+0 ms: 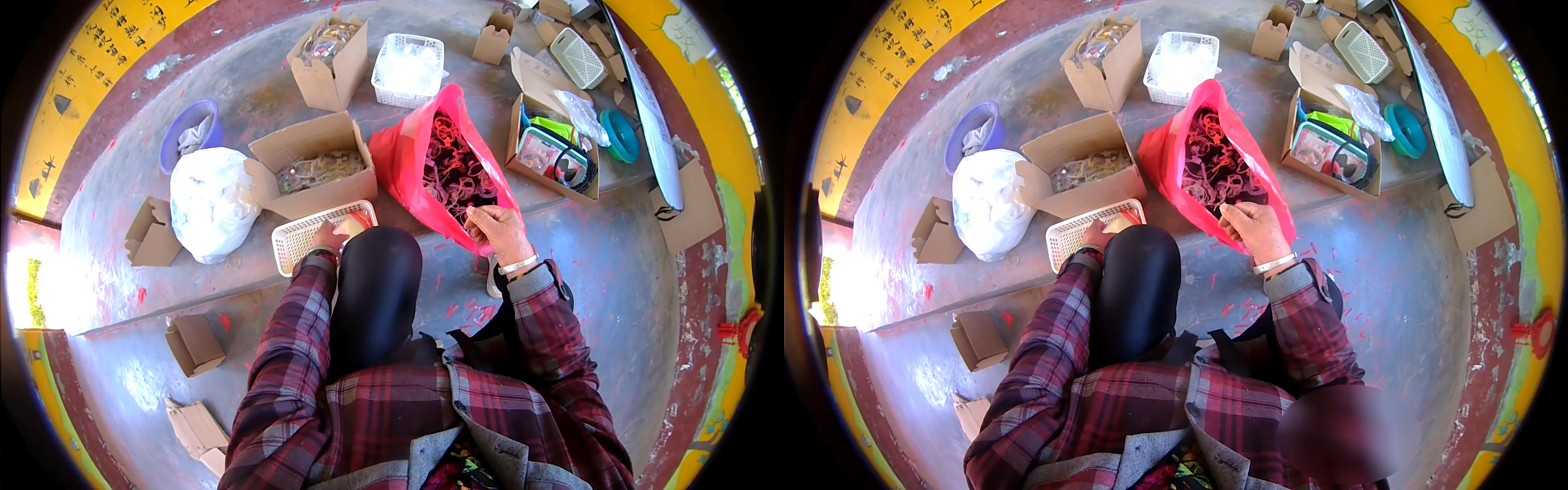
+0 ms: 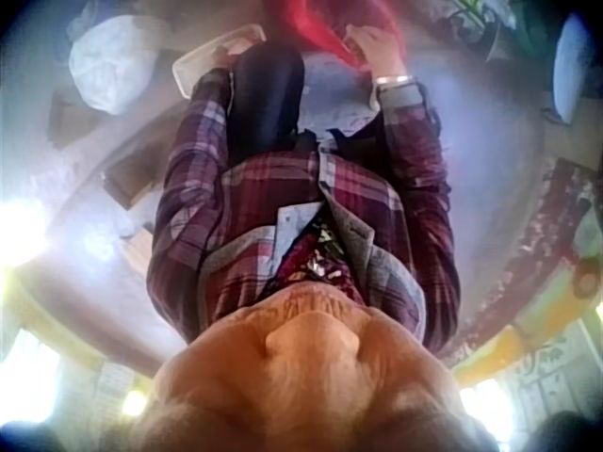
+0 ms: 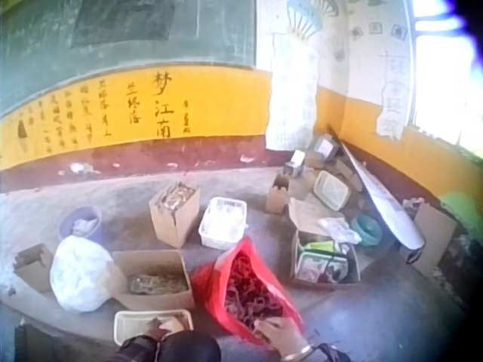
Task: The person sits on the floor and sorts through a pink bag filled with hair ties. They pick up individual hair ties, inspect them, and place them into a white plastic basket. The person also handles small plastic bags containing accessories, opening them and placing the contents into the basket.
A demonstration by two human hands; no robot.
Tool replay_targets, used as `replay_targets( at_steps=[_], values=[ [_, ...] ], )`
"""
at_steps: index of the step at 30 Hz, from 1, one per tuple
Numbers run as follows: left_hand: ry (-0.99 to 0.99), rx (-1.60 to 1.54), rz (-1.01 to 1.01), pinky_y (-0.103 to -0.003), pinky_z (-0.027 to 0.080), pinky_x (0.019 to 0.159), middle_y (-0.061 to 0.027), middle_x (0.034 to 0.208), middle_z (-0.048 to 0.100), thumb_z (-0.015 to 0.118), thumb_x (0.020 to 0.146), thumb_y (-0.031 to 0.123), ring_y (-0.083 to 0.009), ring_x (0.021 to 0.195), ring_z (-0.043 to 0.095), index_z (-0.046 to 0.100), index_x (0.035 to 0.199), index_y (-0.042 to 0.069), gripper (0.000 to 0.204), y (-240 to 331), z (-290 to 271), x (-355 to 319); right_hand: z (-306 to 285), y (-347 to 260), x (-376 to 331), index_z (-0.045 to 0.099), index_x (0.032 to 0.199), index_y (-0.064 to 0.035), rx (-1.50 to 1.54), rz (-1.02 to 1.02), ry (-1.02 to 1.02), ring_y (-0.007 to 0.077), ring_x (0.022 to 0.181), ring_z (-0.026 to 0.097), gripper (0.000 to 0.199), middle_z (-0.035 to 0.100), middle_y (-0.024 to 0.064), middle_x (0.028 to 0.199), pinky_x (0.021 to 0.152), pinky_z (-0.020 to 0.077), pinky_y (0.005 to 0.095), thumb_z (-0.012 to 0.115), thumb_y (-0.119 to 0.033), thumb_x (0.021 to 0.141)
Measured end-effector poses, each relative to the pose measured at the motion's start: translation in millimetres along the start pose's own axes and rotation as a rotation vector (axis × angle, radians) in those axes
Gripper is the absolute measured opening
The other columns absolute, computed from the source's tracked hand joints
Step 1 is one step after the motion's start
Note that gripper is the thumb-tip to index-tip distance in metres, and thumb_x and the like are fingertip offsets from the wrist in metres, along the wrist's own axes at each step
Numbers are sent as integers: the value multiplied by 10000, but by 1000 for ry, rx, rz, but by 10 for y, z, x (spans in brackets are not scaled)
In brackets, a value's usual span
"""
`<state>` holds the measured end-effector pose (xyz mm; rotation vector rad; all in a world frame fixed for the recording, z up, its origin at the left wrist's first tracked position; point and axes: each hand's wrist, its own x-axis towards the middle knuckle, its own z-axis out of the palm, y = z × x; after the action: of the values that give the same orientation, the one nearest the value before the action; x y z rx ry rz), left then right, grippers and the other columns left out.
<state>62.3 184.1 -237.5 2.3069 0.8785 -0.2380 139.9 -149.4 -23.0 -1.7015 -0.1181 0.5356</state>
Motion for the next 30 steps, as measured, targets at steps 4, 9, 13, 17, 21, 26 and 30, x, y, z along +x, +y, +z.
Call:
replay_targets(
  at_steps=[4, 9, 13, 17, 21, 26, 30],
  values=[
    [49, -37, 58, -405, 469, 749, -193, 888, 632, 744, 636, 296, -340, 845, 607, 602, 913, 22, 414, -186, 69, 85, 23, -18, 4, 631, 691, -22, -4, -10, -18, 63, 525, 484, 307, 539, -4, 579, 502, 379, 204, 568, -265, 869],
    [-10, -51, 16, -406, 474, 720, -185, 810, 634, 693, 683, 320, -330, 788, 616, 638, 856, 29, 342, -256, 96, 174, 4, -6, -7, 631, 692, -21, -16, -13, -10, 62, 524, 483, 306, 538, -4, 577, 500, 378, 205, 568, -262, 869],
    [61, -45, 135, -413, 473, 721, -167, 844, 636, 615, 745, 339, -339, 806, 611, 664, 878, 78, 297, -369, 155, 205, 9, -33, -11, 625, 703, 5, -13, -1, -20, 73, 545, 487, 298, 544, 12, 594, 519, 393, 216, 569, -238, 866],
    [178, -56, 258, -430, 469, 721, -162, 851, 635, 568, 774, 327, -349, 813, 606, 674, 863, 114, 254, -388, 204, 152, 15, -29, -14, 623, 713, 18, -2, 14, -21, 78, 557, 490, 291, 547, 21, 603, 528, 400, 220, 568, -223, 865],
    [160, 16, 211, -423, 473, 721, -157, 826, 630, 563, 772, 346, -339, 808, 607, 669, 832, 103, 272, -316, 186, 106, 7, -23, -17, 621, 706, 15, -7, 24, -22, 77, 557, 490, 291, 546, 19, 604, 528, 399, 219, 563, -220, 868],
    [166, 100, 192, -424, 472, 725, -165, 841, 628, 579, 741, 323, -340, 806, 604, 663, 833, 95, 260, -306, 148, 131, 16, -26, -13, 620, 700, 11, -35, 24, -19, 74, 560, 489, 291, 545, 15, 605, 527, 398, 219, 562, -220, 869],
    [192, 199, 166, -419, 449, 786, -95, 954, 614, 533, 776, 316, -310, 923, 574, 676, 820, 132, 238, -297, 125, 107, 36, -59, -20, 620, 700, 9, -23, 25, -27, 71, 561, 488, 290, 543, 12, 604, 526, 398, 218, 567, -223, 865]
  ],
)
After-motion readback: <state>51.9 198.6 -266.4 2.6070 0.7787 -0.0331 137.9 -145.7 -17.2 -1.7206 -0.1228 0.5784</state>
